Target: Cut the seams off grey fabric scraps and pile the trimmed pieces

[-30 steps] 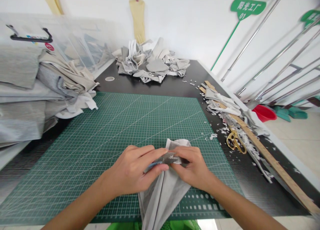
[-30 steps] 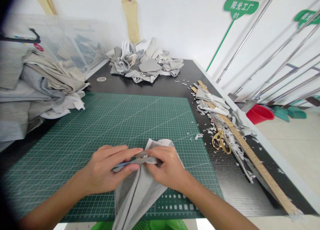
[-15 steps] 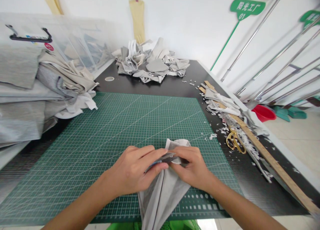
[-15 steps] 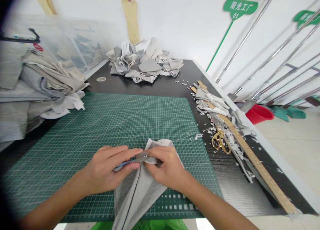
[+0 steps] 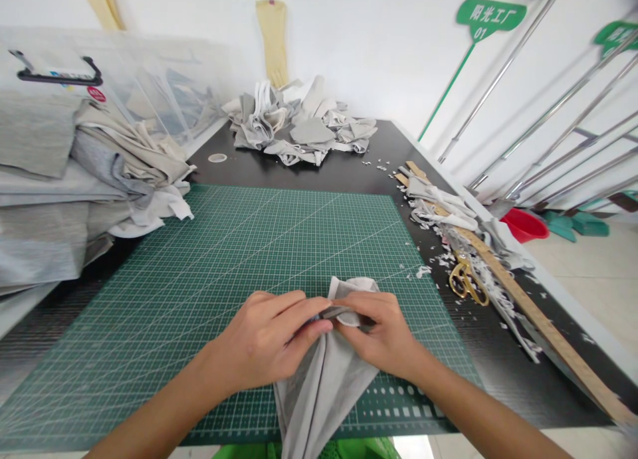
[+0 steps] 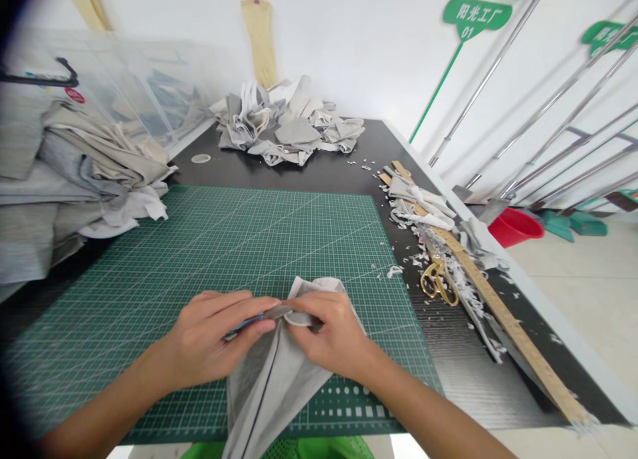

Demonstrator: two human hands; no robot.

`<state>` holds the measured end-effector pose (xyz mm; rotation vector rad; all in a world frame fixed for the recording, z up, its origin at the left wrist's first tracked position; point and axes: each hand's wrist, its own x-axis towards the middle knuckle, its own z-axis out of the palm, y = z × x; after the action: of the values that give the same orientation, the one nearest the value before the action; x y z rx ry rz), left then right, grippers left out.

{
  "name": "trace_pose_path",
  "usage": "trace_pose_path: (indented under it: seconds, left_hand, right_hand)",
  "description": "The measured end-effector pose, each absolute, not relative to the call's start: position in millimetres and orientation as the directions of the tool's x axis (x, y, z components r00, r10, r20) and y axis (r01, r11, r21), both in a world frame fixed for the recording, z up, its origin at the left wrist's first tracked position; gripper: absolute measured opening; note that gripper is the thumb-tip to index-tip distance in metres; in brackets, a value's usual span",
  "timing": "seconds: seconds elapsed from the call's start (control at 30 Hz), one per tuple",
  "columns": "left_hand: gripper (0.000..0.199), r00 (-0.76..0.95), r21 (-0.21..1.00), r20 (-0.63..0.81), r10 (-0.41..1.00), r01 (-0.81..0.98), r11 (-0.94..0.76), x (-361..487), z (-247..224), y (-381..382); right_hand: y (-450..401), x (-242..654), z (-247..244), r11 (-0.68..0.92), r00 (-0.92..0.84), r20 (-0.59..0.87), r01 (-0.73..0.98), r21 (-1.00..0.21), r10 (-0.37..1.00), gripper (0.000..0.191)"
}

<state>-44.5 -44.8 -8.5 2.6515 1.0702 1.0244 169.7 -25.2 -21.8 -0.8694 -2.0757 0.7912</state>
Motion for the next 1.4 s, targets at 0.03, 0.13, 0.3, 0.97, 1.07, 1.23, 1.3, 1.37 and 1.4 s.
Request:
trace_pose_path:
  seconds: [0.03,0.13,0.3,0.97,1.07,1.23,1.3,1.37,1.4]
  left_hand:
    - [0.022,0.518,0.330,0.560,0.646,0.576,-0.748,-44.7,-8.6,-44.6]
    - [0.031,0.504,0.335,0.572,0.648,0.578,-0.745,-45.3,-9.2,-44.0]
    - [0.021,0.510,0.354,0.547,0.664,0.578,-0.736,-44.6,-7.3,-43.4]
    - [0.022,0.275,0.622,0.510,0.815,0.536,-0.570,-50.1,-11.7,-18.8]
    - [0.024,0.192,0.648,0.515,0.836,0.551,-0.526,-59.2,1.1,-30.3]
    - [0.022,0.310,0.654,0.381,0.871,0.576,-0.490,-51.3,14.4,-97.9]
    - [0.026,0.427,0.611,0.298,0.854,0.602,-0.514,-38.0,7.4,-128.7]
    - [0.033,0.445,0.612,0.262,0.856,0.609,-0.504,-23.8,-6.3,-150.7]
    - [0.034,0.432,0.618,0.267,0.861,0.609,-0.497,-17.7,-14.1,-157.6]
  right_hand:
    - [-25.1,169.5,-21.6,0.584,-0.497,0.393,0.322,-0.745,0.774,0.021]
    - [-24.9,169.1,-20.8,0.599,-0.487,0.412,0.328,-0.731,0.770,0.016]
    - [-25.4,169.1,-21.3,0.592,-0.499,0.392,0.342,-0.730,0.773,0.014]
    - [-17.3,169.4,-23.9,0.494,-0.348,0.368,0.417,-0.763,0.862,0.017]
    - [-15.6,167.8,-26.9,0.464,-0.318,0.347,0.462,-0.756,0.882,0.019]
    - [-7.5,158.0,-34.9,0.413,-0.305,0.292,0.492,-0.767,0.906,0.024]
    - [-3.9,153.5,-36.4,0.413,-0.323,0.281,0.487,-0.769,0.904,0.027]
    - [-2.3,151.1,-36.6,0.448,-0.353,0.296,0.510,-0.734,0.888,0.030]
    - [-2.4,151.4,-36.2,0.481,-0.377,0.316,0.519,-0.706,0.871,0.029]
